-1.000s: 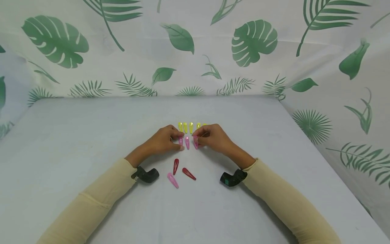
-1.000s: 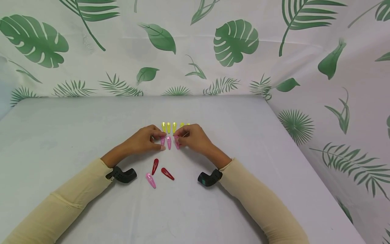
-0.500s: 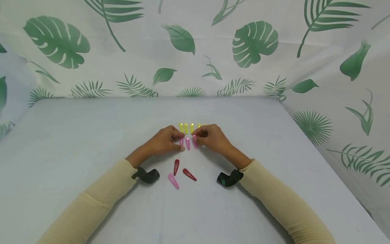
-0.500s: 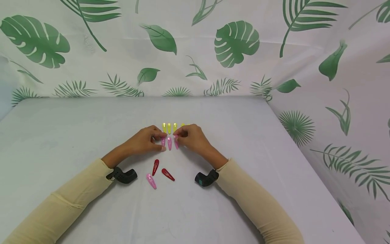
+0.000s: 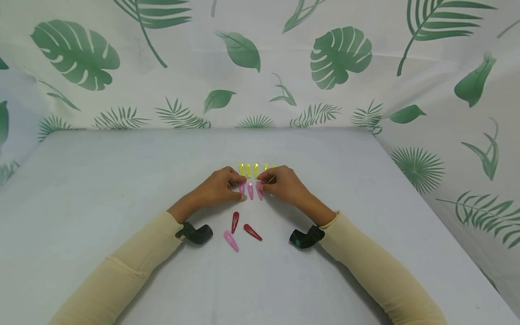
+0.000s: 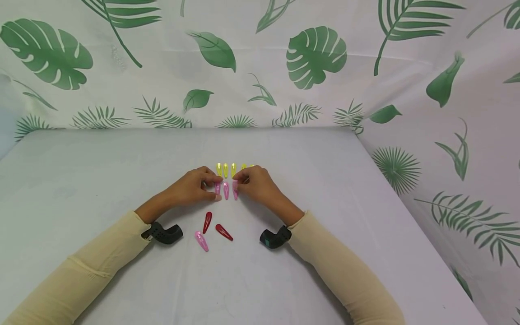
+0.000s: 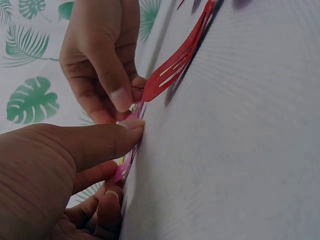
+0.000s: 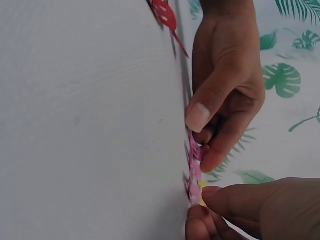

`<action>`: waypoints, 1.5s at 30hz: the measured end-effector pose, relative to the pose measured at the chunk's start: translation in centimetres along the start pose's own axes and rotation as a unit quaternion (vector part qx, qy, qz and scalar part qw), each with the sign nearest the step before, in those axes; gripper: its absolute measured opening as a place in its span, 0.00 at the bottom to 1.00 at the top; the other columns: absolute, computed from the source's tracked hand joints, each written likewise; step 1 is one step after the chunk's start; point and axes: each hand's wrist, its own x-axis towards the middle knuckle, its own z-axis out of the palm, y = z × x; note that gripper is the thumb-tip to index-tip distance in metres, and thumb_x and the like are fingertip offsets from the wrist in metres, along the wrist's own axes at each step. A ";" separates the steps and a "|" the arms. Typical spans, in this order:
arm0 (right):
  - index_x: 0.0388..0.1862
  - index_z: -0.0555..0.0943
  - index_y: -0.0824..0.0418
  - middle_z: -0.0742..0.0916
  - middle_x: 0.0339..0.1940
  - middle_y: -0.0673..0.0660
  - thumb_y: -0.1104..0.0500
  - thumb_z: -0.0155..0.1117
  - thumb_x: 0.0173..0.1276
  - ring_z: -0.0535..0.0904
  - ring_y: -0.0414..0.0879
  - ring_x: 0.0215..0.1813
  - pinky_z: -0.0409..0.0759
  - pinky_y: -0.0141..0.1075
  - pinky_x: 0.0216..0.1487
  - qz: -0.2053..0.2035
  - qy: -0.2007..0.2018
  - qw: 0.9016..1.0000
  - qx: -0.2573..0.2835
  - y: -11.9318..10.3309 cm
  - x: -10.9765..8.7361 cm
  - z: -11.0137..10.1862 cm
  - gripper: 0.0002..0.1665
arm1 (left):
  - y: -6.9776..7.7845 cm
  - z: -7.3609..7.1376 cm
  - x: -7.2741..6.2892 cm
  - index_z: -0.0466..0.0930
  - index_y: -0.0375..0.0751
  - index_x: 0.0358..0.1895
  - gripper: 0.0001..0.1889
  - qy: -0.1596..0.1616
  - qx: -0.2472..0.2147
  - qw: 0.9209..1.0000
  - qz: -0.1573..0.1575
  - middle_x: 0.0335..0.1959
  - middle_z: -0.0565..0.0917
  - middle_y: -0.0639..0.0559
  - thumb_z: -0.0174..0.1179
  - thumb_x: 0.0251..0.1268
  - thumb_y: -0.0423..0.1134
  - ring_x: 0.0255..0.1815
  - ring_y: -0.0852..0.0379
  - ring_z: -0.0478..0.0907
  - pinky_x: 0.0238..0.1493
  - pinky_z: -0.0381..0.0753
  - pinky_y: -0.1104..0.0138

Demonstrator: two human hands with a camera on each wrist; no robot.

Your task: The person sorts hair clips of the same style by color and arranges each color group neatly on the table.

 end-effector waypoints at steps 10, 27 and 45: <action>0.48 0.85 0.65 0.85 0.36 0.55 0.68 0.64 0.62 0.81 0.48 0.38 0.78 0.35 0.35 -0.006 -0.016 1.000 0.023 -0.1 -1.2 -0.8 0.14 | 0.3 0.0 -0.1 0.79 0.35 0.60 0.26 0.002 0.001 1.000 -0.006 0.48 0.75 0.46 0.71 0.56 0.38 0.45 0.53 0.71 0.47 0.73 0.63; 0.46 0.85 0.68 0.88 0.40 0.57 0.70 0.63 0.64 0.82 0.45 0.38 0.80 0.34 0.40 -0.082 -0.095 0.978 0.169 -1.3 -2.8 0.4 0.12 | 0.1 -0.3 -0.2 0.78 0.33 0.60 0.26 -0.005 0.006 1.000 0.011 0.48 0.75 0.46 0.70 0.57 0.36 0.46 0.53 0.71 0.48 0.73 0.63; 0.49 0.84 0.68 0.87 0.46 0.57 0.67 0.63 0.68 0.82 0.42 0.46 0.78 0.34 0.51 -0.148 -0.203 0.946 0.207 -4.0 -4.8 3.3 0.12 | -0.1 -0.3 -0.3 0.78 0.31 0.60 0.26 -0.004 0.003 0.999 0.033 0.47 0.75 0.45 0.68 0.56 0.33 0.44 0.52 0.71 0.46 0.73 0.63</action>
